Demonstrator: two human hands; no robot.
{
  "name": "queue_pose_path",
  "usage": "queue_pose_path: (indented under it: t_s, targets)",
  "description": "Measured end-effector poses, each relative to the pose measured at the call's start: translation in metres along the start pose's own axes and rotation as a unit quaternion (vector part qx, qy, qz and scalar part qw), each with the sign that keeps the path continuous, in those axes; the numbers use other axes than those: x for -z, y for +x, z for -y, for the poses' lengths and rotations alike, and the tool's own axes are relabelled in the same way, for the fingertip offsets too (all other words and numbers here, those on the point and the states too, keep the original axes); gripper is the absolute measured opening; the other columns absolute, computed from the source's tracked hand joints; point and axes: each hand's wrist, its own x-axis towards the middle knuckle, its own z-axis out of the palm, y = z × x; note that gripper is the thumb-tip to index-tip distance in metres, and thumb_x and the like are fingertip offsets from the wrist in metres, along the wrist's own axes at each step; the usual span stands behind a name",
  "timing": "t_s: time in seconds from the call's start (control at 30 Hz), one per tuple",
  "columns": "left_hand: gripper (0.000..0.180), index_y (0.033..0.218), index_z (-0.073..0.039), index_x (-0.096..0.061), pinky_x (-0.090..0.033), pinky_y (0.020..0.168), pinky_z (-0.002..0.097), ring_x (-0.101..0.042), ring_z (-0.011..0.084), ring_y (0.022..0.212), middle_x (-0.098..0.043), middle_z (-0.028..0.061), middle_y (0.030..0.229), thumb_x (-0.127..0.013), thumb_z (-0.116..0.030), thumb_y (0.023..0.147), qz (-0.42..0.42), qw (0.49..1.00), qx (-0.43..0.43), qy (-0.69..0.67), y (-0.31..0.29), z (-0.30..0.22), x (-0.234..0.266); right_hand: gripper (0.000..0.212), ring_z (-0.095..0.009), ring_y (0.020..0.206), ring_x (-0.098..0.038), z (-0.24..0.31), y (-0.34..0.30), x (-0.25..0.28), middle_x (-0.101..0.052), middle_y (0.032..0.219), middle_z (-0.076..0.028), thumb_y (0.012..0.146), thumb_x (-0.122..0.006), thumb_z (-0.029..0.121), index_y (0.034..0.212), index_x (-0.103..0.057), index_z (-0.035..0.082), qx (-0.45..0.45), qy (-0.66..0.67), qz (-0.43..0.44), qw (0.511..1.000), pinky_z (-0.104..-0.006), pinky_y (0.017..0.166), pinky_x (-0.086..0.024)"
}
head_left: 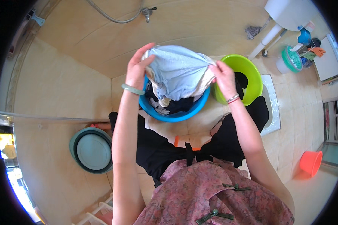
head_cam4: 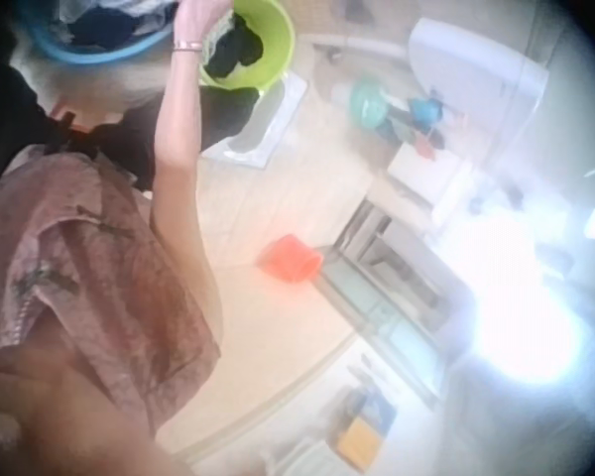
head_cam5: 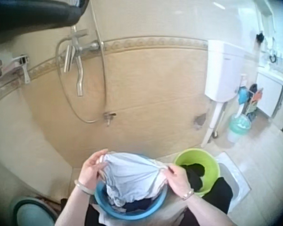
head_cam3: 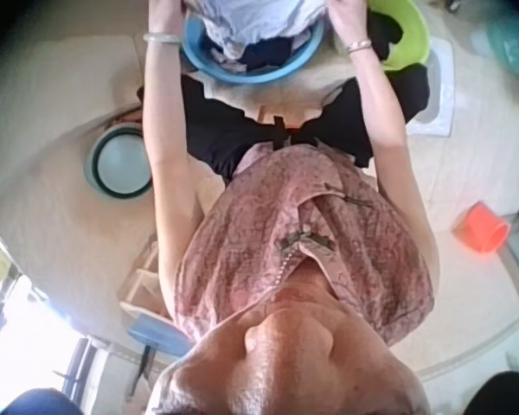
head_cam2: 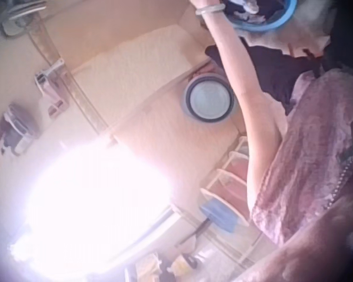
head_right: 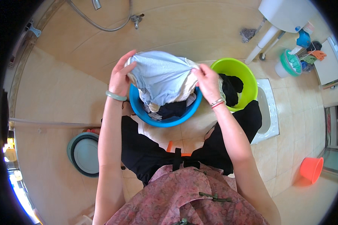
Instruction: The person transfers various garments from a green bucket into a blue basin. They then fill the green bucket with water from a shower head and pour it over the clothes in the blue basin. Finally, the person washes the clothes by hand in the basin under running water.
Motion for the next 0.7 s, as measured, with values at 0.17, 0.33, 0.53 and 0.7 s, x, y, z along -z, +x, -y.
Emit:
queue_pose_path:
  t_s: [0.17,0.33,0.53,0.7]
  targets:
    - [0.037,0.116,-0.011,-0.06,-0.046,0.07,0.0211,-0.059,0.008,0.088,-0.064,0.0002,0.096,-0.062,-0.002,0.08,-0.042,0.997,0.039,0.054,-0.013,0.018,0.05,0.014,-0.003,0.061,-0.049,0.026,0.006,0.008,-0.055,0.074,0.002,0.089,-0.056,0.015,0.094,-0.061,0.002,0.05,0.023,-0.063,0.996,-0.0184,0.051,-0.04]
    - [0.029,0.112,-0.013,-0.064,-0.046,0.07,0.0241,-0.056,0.0075,0.078,-0.065,0.0015,0.095,-0.061,-0.008,0.084,-0.106,0.977,-0.049,0.181,-0.012,0.031,0.051,0.018,-0.005,0.074,-0.052,0.028,0.006,0.004,-0.058,0.083,0.001,0.089,-0.055,0.014,0.097,-0.059,-0.001,0.005,0.165,-0.069,0.984,-0.0191,0.066,-0.043]
    - [0.028,0.118,-0.014,-0.06,-0.05,0.065,0.0239,-0.057,0.0091,0.084,-0.062,0.0026,0.097,-0.052,-0.012,0.092,-0.155,0.946,-0.083,0.274,-0.006,0.012,0.046,0.017,-0.006,0.08,-0.052,0.088,-0.01,-0.021,-0.059,0.086,0.001,0.089,-0.055,0.014,0.096,-0.059,-0.001,0.087,0.262,-0.063,0.959,-0.0199,0.072,-0.042]
    - [0.032,0.122,-0.012,-0.055,-0.041,0.054,0.0177,-0.053,0.0025,0.066,-0.062,-0.0022,0.086,-0.054,-0.01,0.091,-0.045,0.992,-0.113,-0.035,-0.02,-0.05,-0.018,0.022,-0.005,0.06,-0.044,0.023,0.031,0.001,-0.052,0.068,0.003,0.087,-0.06,0.023,0.084,-0.058,0.001,0.032,-0.035,-0.01,0.999,-0.0215,0.053,-0.038]
